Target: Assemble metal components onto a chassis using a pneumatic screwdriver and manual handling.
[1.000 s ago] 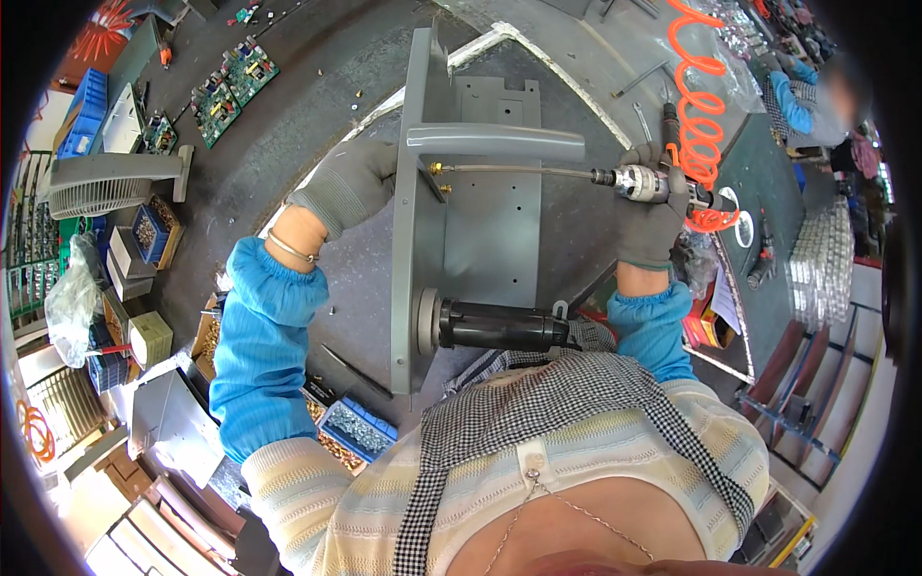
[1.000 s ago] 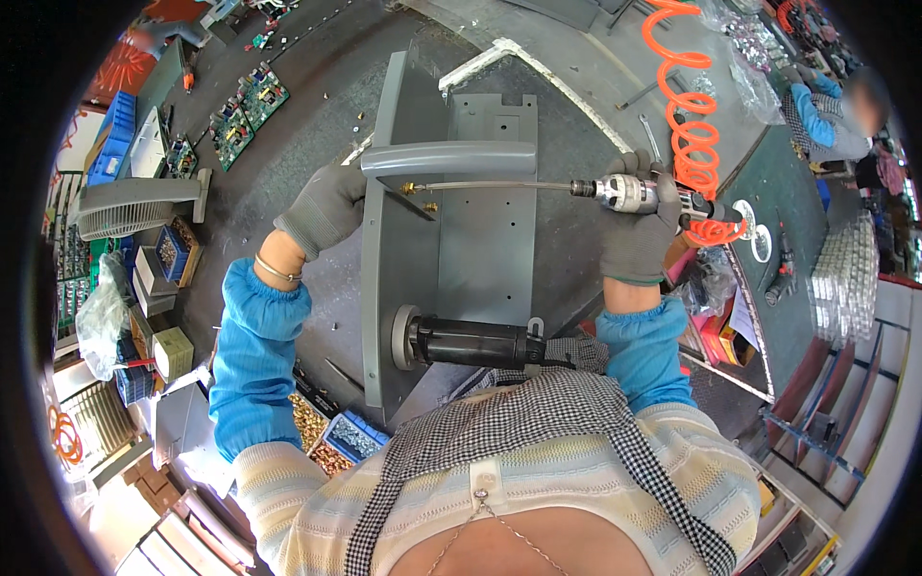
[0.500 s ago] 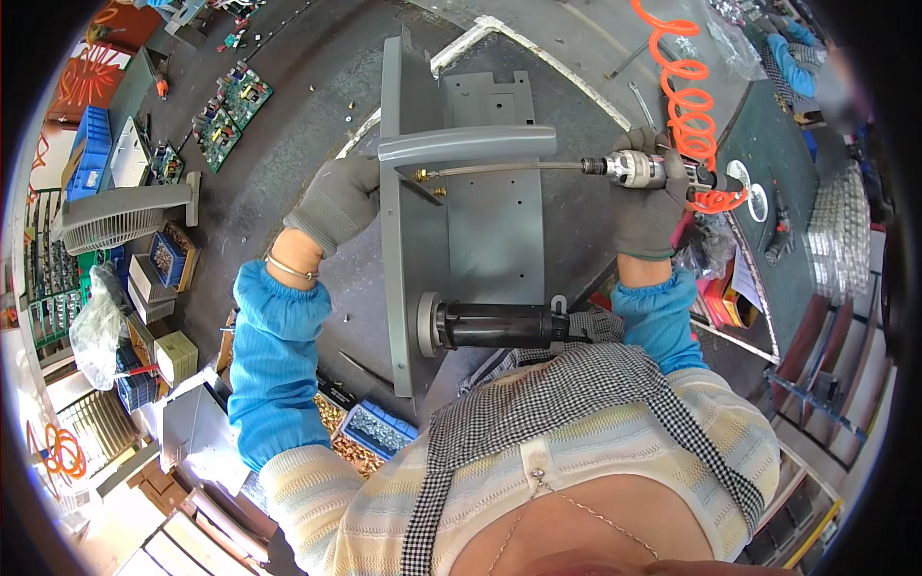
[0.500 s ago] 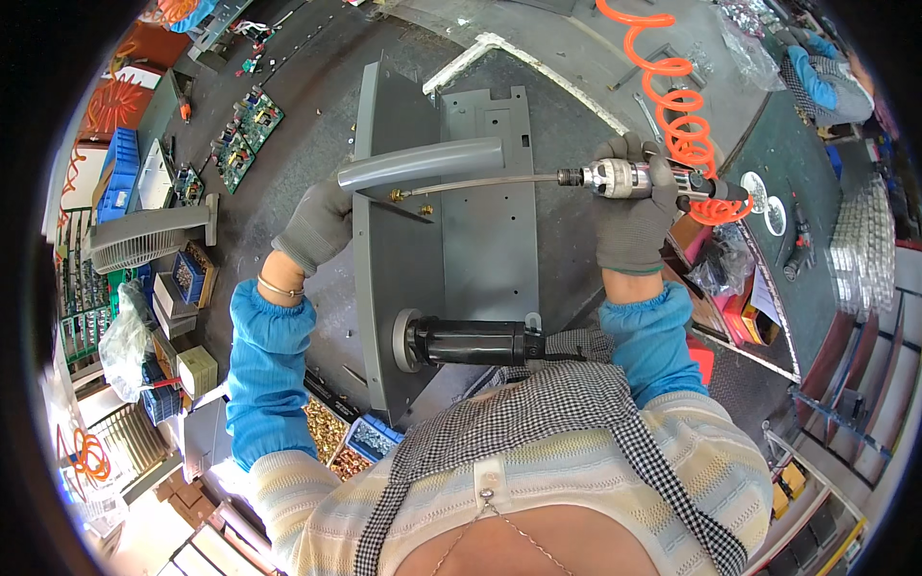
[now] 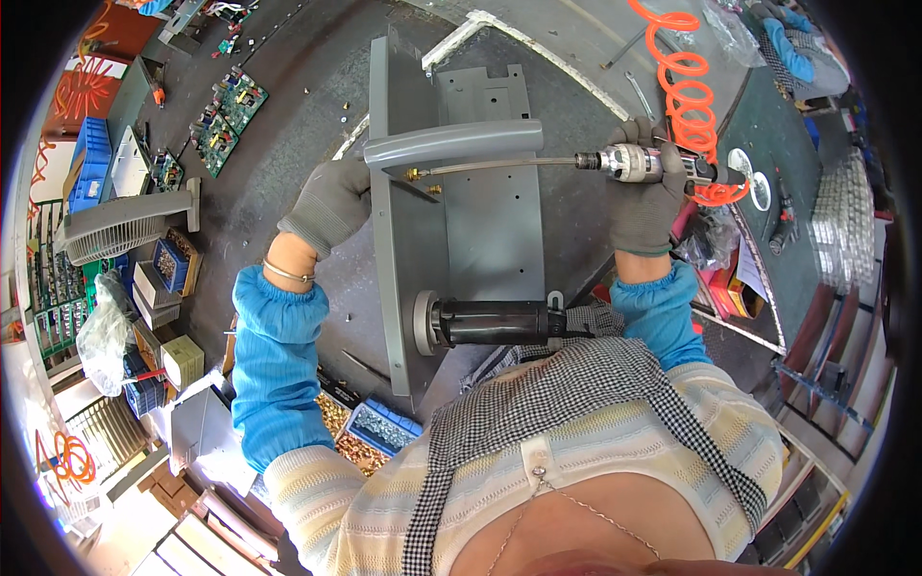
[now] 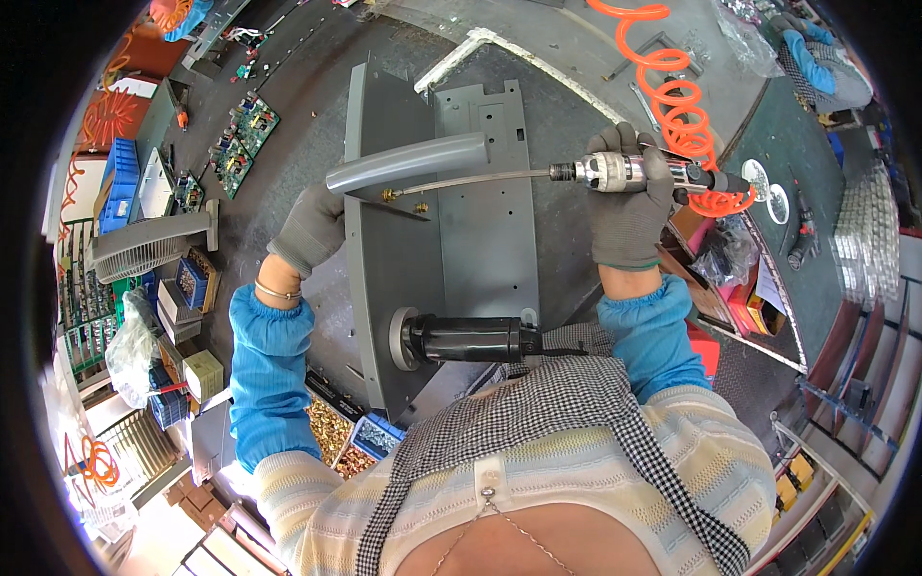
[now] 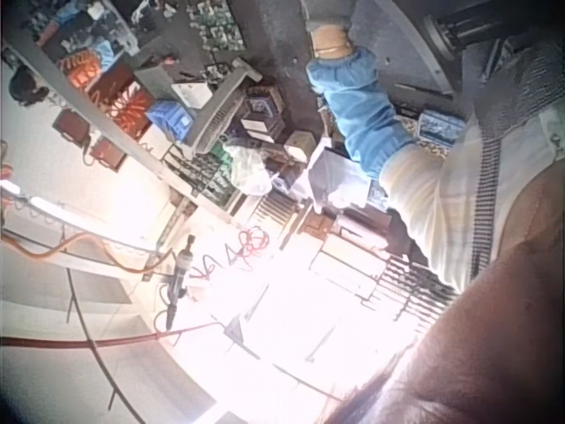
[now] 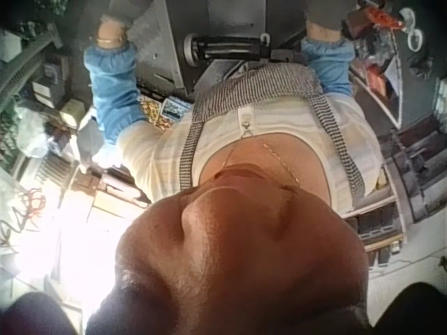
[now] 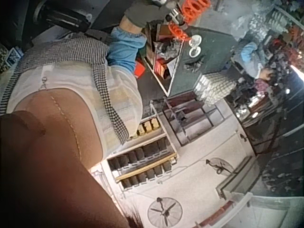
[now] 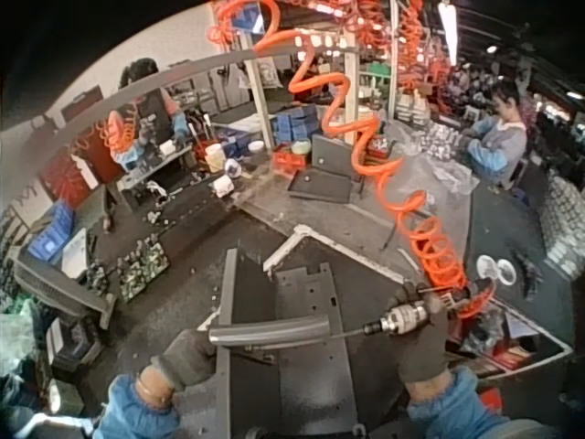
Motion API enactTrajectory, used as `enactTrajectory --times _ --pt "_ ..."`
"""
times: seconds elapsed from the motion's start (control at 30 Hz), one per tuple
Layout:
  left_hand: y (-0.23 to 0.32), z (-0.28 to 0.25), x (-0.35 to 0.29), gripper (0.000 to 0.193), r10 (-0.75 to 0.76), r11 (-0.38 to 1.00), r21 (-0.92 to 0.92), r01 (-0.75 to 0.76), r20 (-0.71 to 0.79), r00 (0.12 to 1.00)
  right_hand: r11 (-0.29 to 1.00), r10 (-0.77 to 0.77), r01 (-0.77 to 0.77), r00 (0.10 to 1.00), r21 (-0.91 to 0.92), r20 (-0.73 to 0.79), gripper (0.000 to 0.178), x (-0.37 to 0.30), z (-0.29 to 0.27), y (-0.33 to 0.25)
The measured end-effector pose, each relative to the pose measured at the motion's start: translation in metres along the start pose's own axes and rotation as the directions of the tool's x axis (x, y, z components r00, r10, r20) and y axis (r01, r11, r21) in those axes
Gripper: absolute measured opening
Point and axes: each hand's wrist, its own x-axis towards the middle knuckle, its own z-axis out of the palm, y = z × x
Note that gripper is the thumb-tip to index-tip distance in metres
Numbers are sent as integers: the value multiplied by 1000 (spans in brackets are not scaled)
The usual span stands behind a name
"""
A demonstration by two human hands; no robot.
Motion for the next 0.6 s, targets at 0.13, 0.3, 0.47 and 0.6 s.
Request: enactTrajectory --times 0.13,0.3,0.47,0.6 --pt "4 0 3 19 39 999 -24 -40 -30 999 999 37 -37 991 4 131 30 8 -19 -2" --pt "3 -1 3 20 16 999 -29 -16 1 1000 1000 3 -3 1000 7 19 31 3 -9 -2" --pt "-7 -8 -1 24 57 996 -76 -52 57 997 1000 1 -1 1000 -16 1 35 25 -29 -20" --pt "-22 -16 3 29 -162 917 -322 235 238 958 996 -91 91 996 -20 18 41 46 -63 -46"
